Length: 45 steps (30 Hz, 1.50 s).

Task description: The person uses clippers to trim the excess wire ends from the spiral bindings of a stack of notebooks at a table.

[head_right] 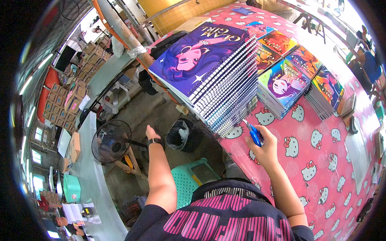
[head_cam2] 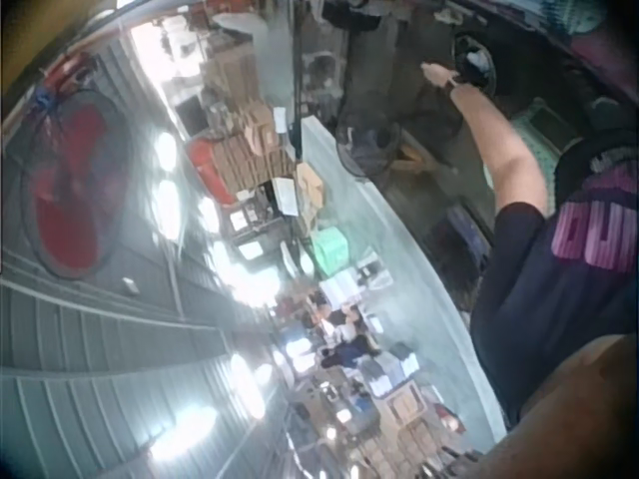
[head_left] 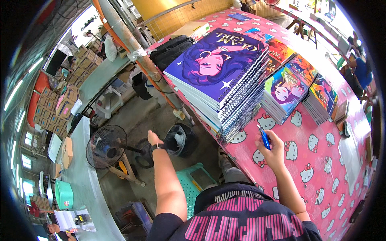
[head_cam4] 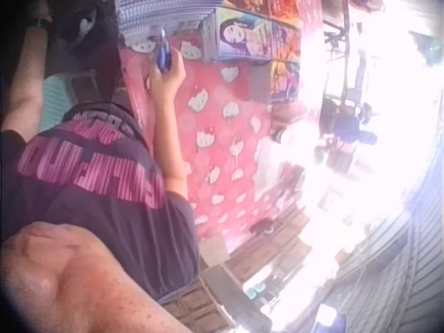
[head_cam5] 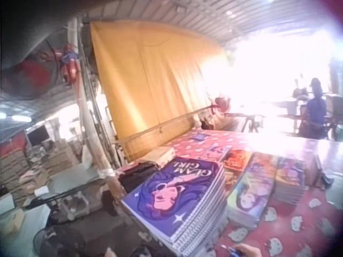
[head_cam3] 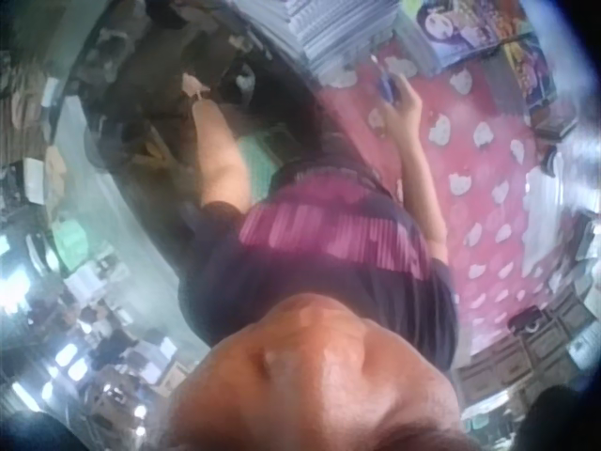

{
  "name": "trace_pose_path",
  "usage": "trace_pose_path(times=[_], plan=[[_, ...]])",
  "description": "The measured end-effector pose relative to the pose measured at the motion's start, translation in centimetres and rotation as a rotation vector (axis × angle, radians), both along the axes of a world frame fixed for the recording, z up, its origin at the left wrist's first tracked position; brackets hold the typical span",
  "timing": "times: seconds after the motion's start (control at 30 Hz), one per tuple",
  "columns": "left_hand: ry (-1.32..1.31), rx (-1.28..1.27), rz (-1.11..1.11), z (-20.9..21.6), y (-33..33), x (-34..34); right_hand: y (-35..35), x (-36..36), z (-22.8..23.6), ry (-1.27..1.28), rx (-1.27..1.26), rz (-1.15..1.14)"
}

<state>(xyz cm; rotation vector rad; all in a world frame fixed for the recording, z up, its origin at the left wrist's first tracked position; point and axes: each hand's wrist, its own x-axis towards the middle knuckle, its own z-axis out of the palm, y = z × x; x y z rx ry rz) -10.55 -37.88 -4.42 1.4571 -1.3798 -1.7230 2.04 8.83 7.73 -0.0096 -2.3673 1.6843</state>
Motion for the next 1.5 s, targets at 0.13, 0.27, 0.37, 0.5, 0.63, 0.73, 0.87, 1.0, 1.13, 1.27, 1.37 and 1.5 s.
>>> trace_pose_path(times=[0.13,0.27,0.37,0.5,0.63,0.73,0.87,1.0,1.13,1.27,1.37,1.5], plan=[[0.009,0.020,-0.084,-1.2,0.9,3.1,0.7,0.2,-0.5,-0.010,0.004,-0.026],[0.301,-0.188,-0.686,7.2,8.0,4.5,-0.3,-0.6,0.8,0.246,0.208,0.031],[0.456,-0.286,-1.291,15.6,15.2,6.7,-1.9,-0.9,3.7,0.068,0.231,0.140],[0.347,-0.898,-1.441,21.5,22.2,8.8,-2.5,-1.9,4.9,0.253,0.427,0.100],[0.109,-1.149,-1.456,21.7,23.5,8.7,-2.3,-2.3,5.3,0.249,0.579,0.131],[0.082,-1.139,-1.446,21.7,24.0,9.1,-2.3,-1.9,4.7,0.246,0.608,0.173],[0.086,-1.162,-1.479,22.1,24.2,9.1,-2.7,-1.9,4.3,0.289,0.573,0.137],[0.007,-1.219,-1.517,22.6,24.5,9.0,-2.4,-2.2,4.0,0.171,0.556,0.216],[0.005,-1.141,-1.536,22.9,24.5,9.0,-1.4,-2.3,4.1,0.138,0.560,0.204],[0.012,-1.050,-1.550,22.5,24.4,9.0,-1.5,-2.5,3.5,0.328,0.648,0.130],[-0.040,-1.044,-1.563,22.9,24.5,8.9,-1.8,-2.6,2.8,0.244,0.639,0.186],[0.002,-1.008,-1.547,22.4,24.4,8.8,-1.6,-2.5,2.4,0.113,0.601,0.265]])
